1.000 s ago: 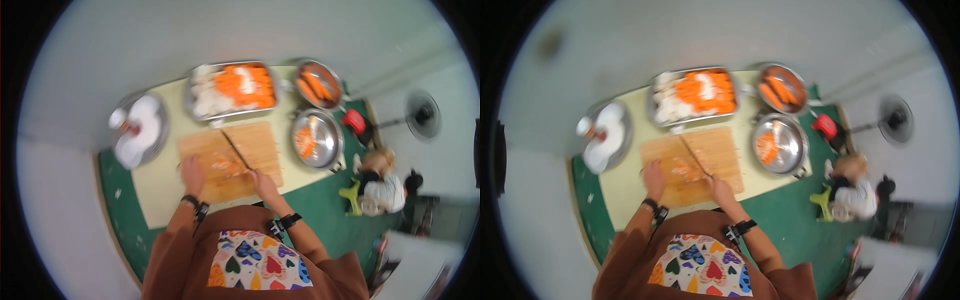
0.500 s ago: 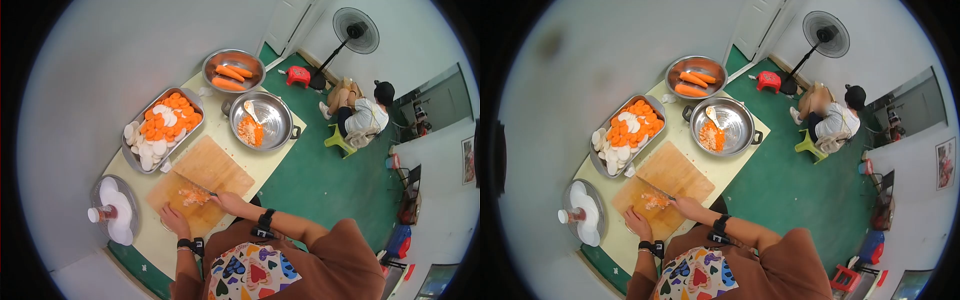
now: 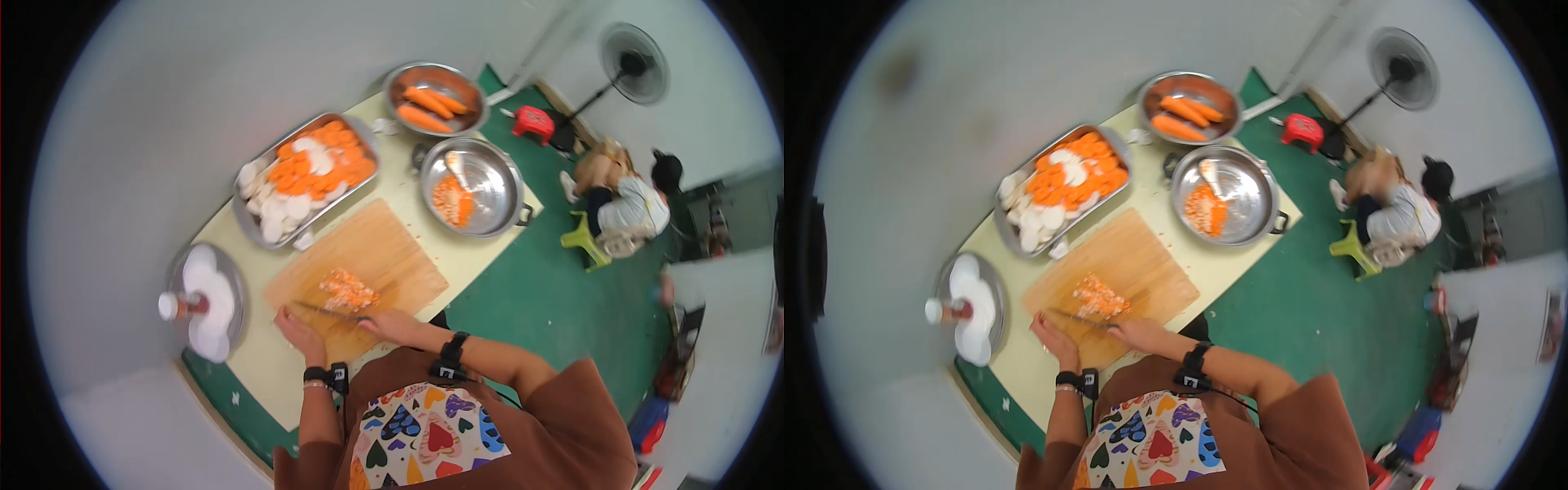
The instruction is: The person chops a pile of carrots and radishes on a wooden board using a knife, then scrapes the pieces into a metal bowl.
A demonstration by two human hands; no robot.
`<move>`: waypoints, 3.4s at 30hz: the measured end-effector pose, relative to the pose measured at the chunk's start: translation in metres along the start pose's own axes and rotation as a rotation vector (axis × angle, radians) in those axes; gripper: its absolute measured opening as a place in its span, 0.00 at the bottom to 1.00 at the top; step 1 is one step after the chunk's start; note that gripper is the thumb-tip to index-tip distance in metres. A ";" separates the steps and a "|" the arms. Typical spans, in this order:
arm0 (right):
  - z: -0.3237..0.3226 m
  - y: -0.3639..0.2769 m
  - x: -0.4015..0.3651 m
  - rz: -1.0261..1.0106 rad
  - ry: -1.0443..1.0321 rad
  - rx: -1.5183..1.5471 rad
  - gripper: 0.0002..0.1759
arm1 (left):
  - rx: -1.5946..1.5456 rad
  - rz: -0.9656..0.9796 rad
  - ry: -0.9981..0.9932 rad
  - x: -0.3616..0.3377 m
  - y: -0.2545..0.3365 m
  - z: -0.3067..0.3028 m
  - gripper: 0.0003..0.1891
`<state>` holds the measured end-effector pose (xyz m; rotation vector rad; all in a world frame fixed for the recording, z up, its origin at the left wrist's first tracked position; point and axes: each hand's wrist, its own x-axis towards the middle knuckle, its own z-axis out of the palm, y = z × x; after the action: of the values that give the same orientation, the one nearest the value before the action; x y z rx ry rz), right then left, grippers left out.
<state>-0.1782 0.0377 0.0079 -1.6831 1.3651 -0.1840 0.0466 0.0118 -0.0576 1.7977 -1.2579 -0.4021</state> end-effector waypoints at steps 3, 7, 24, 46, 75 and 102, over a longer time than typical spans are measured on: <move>-0.012 0.008 0.012 0.073 0.034 -0.049 0.27 | 0.178 0.029 -0.072 0.001 -0.006 0.000 0.17; -0.039 -0.007 0.003 0.018 0.087 -0.073 0.23 | 0.230 0.053 -0.078 0.005 0.008 -0.006 0.16; -0.028 0.001 0.013 0.044 0.135 -0.200 0.23 | 0.225 0.088 -0.057 0.004 0.012 -0.007 0.12; -0.036 -0.020 0.017 -0.024 0.116 -0.258 0.23 | 0.199 0.086 -0.055 0.005 0.013 -0.007 0.13; -0.055 -0.009 0.009 0.048 0.156 -0.218 0.25 | 0.247 0.134 -0.115 0.006 0.021 -0.009 0.15; -0.064 -0.001 0.012 0.042 0.112 -0.217 0.28 | 0.344 0.144 -0.110 0.004 0.017 -0.007 0.16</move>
<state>-0.2126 -0.0077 0.0393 -1.8436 1.5486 -0.1096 0.0433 0.0096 -0.0395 1.9731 -1.6009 -0.2142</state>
